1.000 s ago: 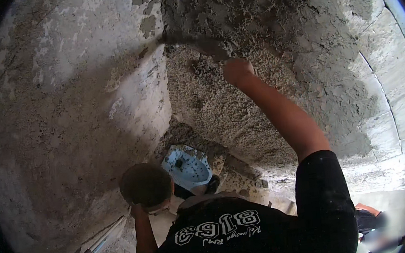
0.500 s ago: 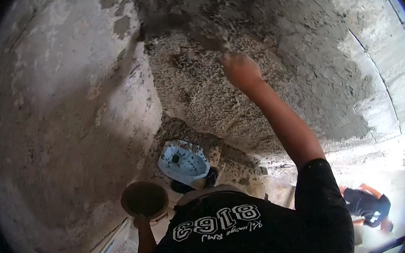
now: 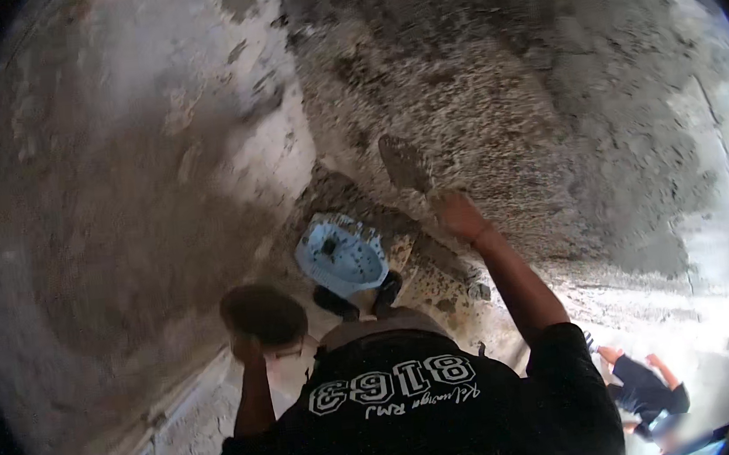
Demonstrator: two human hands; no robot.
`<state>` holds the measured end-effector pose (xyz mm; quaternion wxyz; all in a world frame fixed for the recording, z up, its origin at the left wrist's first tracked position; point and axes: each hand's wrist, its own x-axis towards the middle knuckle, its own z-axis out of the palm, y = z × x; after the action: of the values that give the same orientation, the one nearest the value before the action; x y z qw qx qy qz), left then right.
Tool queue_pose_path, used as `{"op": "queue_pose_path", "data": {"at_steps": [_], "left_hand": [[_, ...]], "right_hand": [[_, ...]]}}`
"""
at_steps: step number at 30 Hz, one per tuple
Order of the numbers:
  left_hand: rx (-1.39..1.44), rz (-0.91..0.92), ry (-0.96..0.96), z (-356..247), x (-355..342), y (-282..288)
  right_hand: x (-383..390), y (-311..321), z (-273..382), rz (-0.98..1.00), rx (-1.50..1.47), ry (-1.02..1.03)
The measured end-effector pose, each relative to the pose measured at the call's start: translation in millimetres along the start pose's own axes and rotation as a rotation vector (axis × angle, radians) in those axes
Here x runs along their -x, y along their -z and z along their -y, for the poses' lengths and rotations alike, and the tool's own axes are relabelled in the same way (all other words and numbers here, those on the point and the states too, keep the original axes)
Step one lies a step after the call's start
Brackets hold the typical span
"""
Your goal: Applying wet plaster or cement mix to an interior brick wall using a trowel and bucket.
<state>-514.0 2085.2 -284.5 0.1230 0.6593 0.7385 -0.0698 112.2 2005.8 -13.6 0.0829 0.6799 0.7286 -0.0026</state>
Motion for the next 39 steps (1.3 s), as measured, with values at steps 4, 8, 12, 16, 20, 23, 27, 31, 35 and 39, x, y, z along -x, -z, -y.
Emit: {"op": "queue_pose_path", "data": {"at_steps": [4,8,12,16,20,23,27,31,35,39], "left_hand": [[0.370,-0.277,-0.199,-70,2,21],[0.569,-0.028,-0.103,-186,0,171],[0.755,-0.068,-0.071,-234,14,257],[0.691,-0.065,-0.400,-297,36,335],[0.473,-0.131,-0.529,-331,49,362],[0.460,-0.212,-0.744,-341,51,368],[0.567,-0.183,-0.793,-351,56,371],[0.705,-0.293,-0.885,-352,64,371],[0.544,-0.170,-0.755,-333,54,363],[0.637,-0.082,-0.734,-344,71,373]], "right_hand": [[-13,-26,48,0.076,-0.345,0.293],[-34,-8,76,0.460,-1.191,-0.391],[-58,34,93,0.063,-0.688,-0.057],[-68,82,96,0.072,-0.424,0.075],[-84,59,96,-0.081,-0.250,-0.040],[-85,63,98,-0.031,-0.268,-0.089],[-82,46,108,-0.028,-0.344,-0.073],[-64,45,115,0.096,-0.392,-0.013],[-59,73,62,0.144,-0.559,0.207],[-21,110,50,0.080,-0.308,-0.003]]}}
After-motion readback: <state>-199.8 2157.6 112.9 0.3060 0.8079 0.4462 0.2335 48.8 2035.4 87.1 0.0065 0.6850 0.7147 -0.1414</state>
